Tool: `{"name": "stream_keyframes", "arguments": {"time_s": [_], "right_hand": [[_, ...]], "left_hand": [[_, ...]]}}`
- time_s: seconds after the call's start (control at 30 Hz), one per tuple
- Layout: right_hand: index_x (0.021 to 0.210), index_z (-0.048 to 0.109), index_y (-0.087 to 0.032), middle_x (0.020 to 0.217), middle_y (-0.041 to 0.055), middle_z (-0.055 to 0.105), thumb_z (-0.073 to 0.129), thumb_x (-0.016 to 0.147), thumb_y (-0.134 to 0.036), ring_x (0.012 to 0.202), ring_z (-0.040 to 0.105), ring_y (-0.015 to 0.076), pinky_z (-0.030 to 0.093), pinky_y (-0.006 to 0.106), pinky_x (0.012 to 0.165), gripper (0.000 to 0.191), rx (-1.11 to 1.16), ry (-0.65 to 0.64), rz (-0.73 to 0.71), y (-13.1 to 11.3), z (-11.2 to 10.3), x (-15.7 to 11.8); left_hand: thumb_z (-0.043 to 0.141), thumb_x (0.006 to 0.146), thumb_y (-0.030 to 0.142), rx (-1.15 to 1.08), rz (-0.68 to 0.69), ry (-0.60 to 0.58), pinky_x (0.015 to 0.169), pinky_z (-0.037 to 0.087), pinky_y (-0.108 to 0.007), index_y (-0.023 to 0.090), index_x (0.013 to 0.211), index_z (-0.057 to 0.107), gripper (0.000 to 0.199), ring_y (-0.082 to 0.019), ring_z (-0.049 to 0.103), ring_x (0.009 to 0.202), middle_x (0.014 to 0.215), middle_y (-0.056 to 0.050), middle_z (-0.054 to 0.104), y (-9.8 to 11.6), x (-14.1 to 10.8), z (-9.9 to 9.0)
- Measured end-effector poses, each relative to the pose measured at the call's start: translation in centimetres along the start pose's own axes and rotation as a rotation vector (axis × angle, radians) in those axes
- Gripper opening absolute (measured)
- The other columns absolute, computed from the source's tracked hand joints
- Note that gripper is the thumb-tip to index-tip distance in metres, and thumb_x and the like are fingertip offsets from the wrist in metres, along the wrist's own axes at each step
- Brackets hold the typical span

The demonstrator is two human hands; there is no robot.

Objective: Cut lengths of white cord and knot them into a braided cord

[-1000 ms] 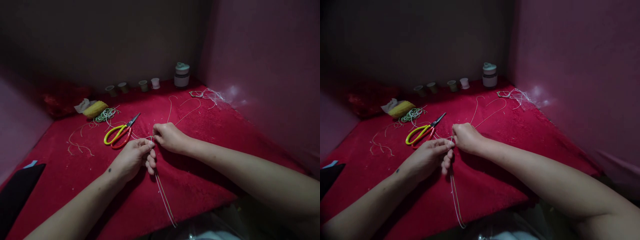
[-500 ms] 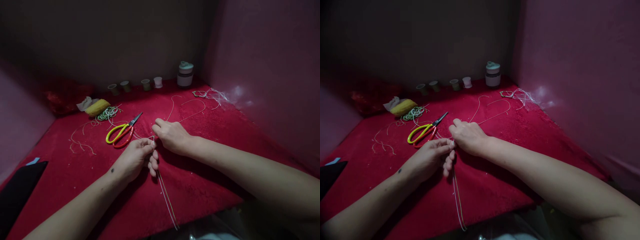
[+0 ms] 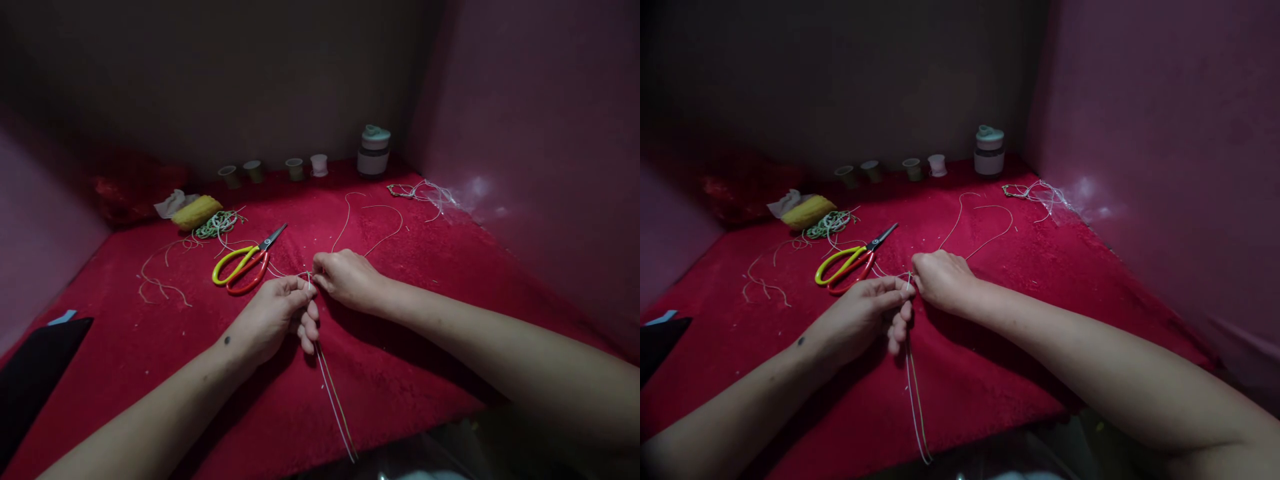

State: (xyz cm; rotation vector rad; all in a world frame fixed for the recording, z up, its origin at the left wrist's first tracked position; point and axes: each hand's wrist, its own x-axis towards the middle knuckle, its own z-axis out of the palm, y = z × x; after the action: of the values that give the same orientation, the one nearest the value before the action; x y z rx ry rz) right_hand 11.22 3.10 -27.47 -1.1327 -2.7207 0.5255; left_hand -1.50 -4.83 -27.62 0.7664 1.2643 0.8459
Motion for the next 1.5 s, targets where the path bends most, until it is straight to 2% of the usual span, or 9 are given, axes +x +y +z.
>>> {"name": "stream_keyframes", "arguments": {"time_s": [0.2, 0.53, 0.97, 1.27, 1.5], "right_hand": [[0.082, 0.063, -0.019, 0.074, 0.0063, 0.065, 0.044, 0.082, -0.027, 0.062, 0.055, 0.0144, 0.024, 0.025, 0.049, 0.02, 0.025, 0.009, 0.007, 0.0, 0.0, 0.6], [0.09, 0.063, -0.017, 0.081, 0.0108, 0.066, 0.051, 0.077, -0.026, 0.068, 0.059, 0.0203, 0.031, 0.026, 0.05, 0.02, -0.059, 0.031, 0.059, -0.4, 0.2, 1.3], [0.095, 0.057, -0.015, 0.078, 0.013, 0.065, 0.049, 0.078, -0.032, 0.071, 0.062, 0.0251, 0.041, 0.031, 0.055, 0.025, -0.108, 0.081, 0.006, -0.5, 0.8, 0.7], [0.095, 0.055, -0.016, 0.078, 0.0109, 0.066, 0.05, 0.078, -0.033, 0.073, 0.064, 0.0254, 0.045, 0.032, 0.058, 0.025, -0.145, 0.1, 0.03, -1.0, 0.9, 0.9], [0.093, 0.062, -0.02, 0.081, 0.0081, 0.067, 0.043, 0.083, -0.022, 0.074, 0.062, 0.0202, 0.042, 0.028, 0.061, 0.022, -0.074, 0.119, 0.024, 0.2, 0.9, 0.1]], "left_hand": [[0.053, 0.078, 0.024, -0.004, -0.018, 0.018, 0.031, 0.043, -0.023, 0.015, 0.064, 0.048, 0.018, -0.014, 0.053, 0.031, 0.044, -0.002, 0.058, 0.1, -0.2, 0.1], [0.053, 0.076, 0.021, -0.003, -0.024, 0.074, 0.027, 0.042, -0.023, 0.017, 0.065, 0.045, 0.014, -0.015, 0.052, 0.029, 0.042, -0.001, 0.057, 0.5, -0.3, 0.6], [0.05, 0.079, 0.02, 0.008, -0.017, 0.074, 0.026, 0.043, -0.023, 0.017, 0.065, 0.044, 0.015, -0.014, 0.052, 0.029, 0.042, 0.001, 0.055, 0.3, -0.1, 0.5], [0.051, 0.08, 0.026, 0.032, 0.043, 0.1, 0.025, 0.04, -0.02, 0.017, 0.068, 0.043, 0.017, -0.011, 0.049, 0.029, 0.044, 0.004, 0.054, -0.1, 0.1, 0.3], [0.047, 0.081, 0.026, 0.086, 0.067, 0.095, 0.026, 0.038, -0.019, 0.017, 0.067, 0.042, 0.018, -0.011, 0.048, 0.027, 0.041, 0.004, 0.054, -0.3, -0.1, 0.4]]}}
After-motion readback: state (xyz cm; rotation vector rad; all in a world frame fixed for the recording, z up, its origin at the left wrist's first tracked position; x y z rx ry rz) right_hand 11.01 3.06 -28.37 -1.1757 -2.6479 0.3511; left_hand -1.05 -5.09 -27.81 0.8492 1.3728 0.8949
